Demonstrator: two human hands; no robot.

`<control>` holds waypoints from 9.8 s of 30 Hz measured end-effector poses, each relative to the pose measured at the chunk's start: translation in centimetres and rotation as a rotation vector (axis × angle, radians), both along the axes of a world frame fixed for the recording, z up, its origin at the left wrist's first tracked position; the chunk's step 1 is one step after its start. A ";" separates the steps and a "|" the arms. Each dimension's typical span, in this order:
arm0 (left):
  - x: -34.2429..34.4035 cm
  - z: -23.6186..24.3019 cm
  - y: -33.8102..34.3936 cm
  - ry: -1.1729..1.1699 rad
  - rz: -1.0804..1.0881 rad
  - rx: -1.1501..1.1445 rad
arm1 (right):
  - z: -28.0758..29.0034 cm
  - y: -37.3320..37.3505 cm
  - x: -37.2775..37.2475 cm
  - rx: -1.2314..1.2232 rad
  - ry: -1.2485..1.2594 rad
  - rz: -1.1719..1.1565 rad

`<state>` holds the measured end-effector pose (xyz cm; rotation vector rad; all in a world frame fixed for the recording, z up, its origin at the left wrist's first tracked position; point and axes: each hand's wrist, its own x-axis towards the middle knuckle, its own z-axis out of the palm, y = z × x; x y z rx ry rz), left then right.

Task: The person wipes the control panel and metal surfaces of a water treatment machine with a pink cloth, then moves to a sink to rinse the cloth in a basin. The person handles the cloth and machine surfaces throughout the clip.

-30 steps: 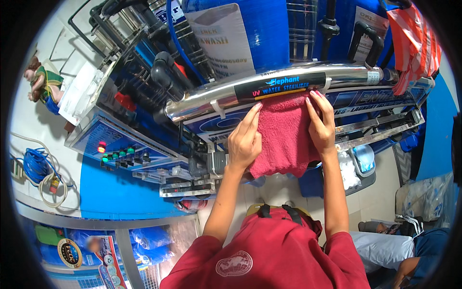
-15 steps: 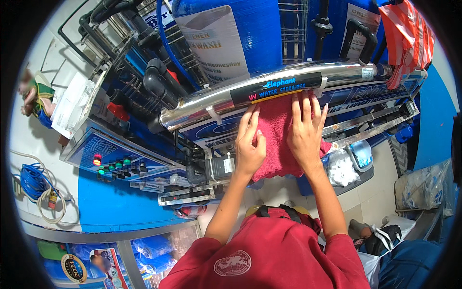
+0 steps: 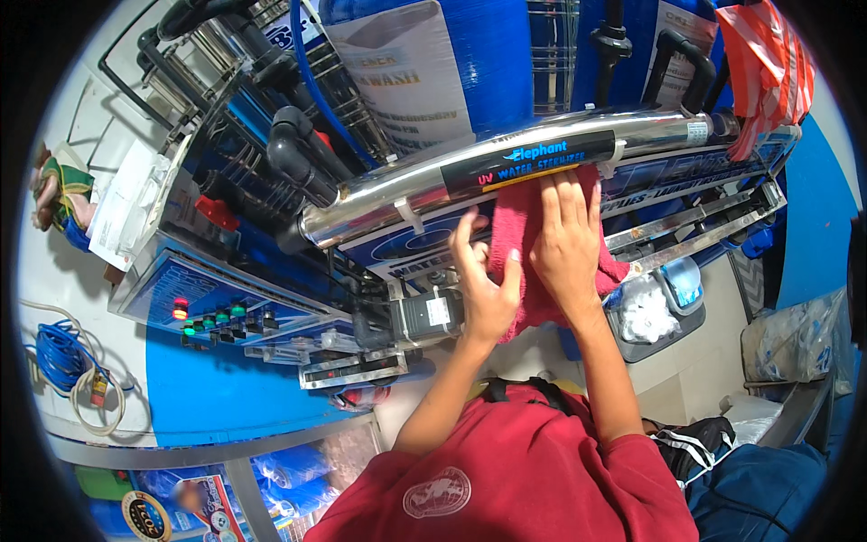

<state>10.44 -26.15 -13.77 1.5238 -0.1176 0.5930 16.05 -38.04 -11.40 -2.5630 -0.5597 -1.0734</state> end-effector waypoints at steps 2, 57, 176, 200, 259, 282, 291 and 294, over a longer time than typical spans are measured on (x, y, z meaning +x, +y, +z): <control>-0.4 -0.5 0.3 0.188 -0.154 -0.050 | -0.1 -0.2 0.3 0.061 -0.026 -0.022; -5.8 -0.3 3.1 0.102 -0.238 -0.461 | 3.7 7.7 -4.7 -0.102 0.069 0.254; 7.4 1.4 -23.6 0.107 -0.373 -0.476 | 4.7 -21.9 8.2 0.034 0.291 0.210; 10.8 2.8 -38.1 0.284 -0.062 -0.167 | 2.6 -36.1 13.3 -0.072 0.214 0.344; 17.7 0.9 -50.0 0.062 0.091 -0.131 | 2.9 -46.8 16.2 0.263 0.361 0.425; 18.6 0.6 -48.0 -0.001 -0.123 -0.211 | 4.4 -44.9 16.0 0.182 0.521 0.089; 16.9 0.4 -45.4 0.012 -0.025 -0.245 | 4.1 -42.4 15.1 0.268 0.524 0.176; 16.0 1.2 -43.5 0.038 0.048 -0.163 | 3.8 -40.1 14.3 0.195 0.501 0.238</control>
